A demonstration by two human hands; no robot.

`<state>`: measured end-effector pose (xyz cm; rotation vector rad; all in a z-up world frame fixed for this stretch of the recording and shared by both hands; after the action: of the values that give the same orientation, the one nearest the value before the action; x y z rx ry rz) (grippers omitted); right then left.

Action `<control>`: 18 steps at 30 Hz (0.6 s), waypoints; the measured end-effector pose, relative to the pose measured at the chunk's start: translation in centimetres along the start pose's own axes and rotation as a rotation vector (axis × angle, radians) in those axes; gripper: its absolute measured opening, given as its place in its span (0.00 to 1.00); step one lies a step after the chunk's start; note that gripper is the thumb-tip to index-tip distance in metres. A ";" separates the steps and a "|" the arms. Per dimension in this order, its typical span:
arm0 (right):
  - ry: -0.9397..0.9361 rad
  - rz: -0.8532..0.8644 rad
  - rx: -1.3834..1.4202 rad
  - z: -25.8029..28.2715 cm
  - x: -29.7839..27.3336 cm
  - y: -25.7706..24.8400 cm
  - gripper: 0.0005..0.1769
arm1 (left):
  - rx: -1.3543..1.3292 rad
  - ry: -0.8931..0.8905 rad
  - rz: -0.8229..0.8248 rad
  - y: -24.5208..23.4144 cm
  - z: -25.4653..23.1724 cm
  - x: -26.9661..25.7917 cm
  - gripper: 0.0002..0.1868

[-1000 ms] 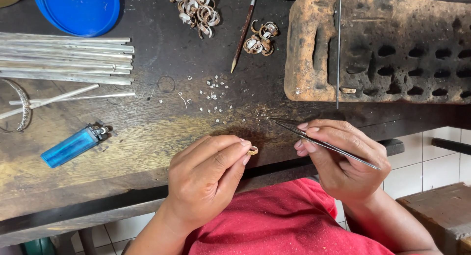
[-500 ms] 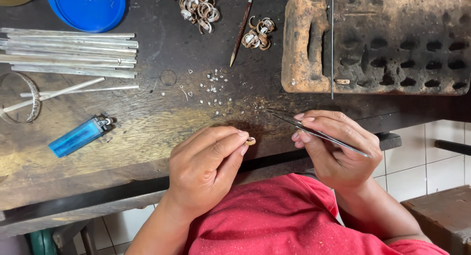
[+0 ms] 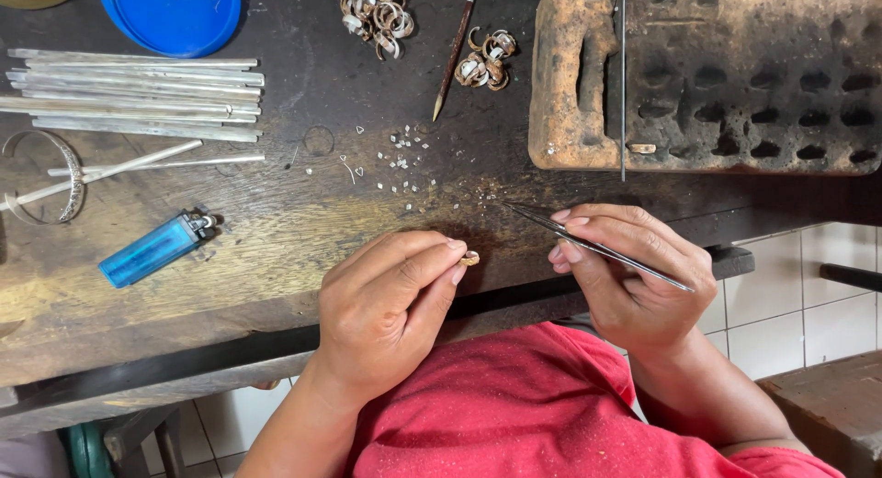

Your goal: Solder and assemble small jewelry components using a torch and tweezers

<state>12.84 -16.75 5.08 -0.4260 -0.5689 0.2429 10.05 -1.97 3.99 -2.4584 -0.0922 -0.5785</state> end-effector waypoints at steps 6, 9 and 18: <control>0.013 0.003 -0.012 -0.2 -0.1 -0.1 0.03 | 0.013 0.007 -0.004 0.0 0.0 0.0 0.04; 0.023 -0.005 -0.001 -0.3 -0.1 -0.2 0.03 | 0.017 0.005 -0.004 0.0 0.0 0.0 0.04; -0.004 0.009 -0.002 -0.2 -0.2 -0.2 0.03 | 0.012 -0.007 -0.004 0.0 0.1 0.0 0.04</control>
<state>12.80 -17.00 4.92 -0.4303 -0.5709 0.2521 10.12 -1.97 3.93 -2.4492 -0.1029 -0.5696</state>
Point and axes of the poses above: each hand's wrist, its own x-axis towards the middle knuckle, its own y-axis out of the palm, z = x × y, the point moved 10 cm from there along x, towards the middle knuckle, and after that the axes turned 8 degrees about x, right-handed, at the moved point
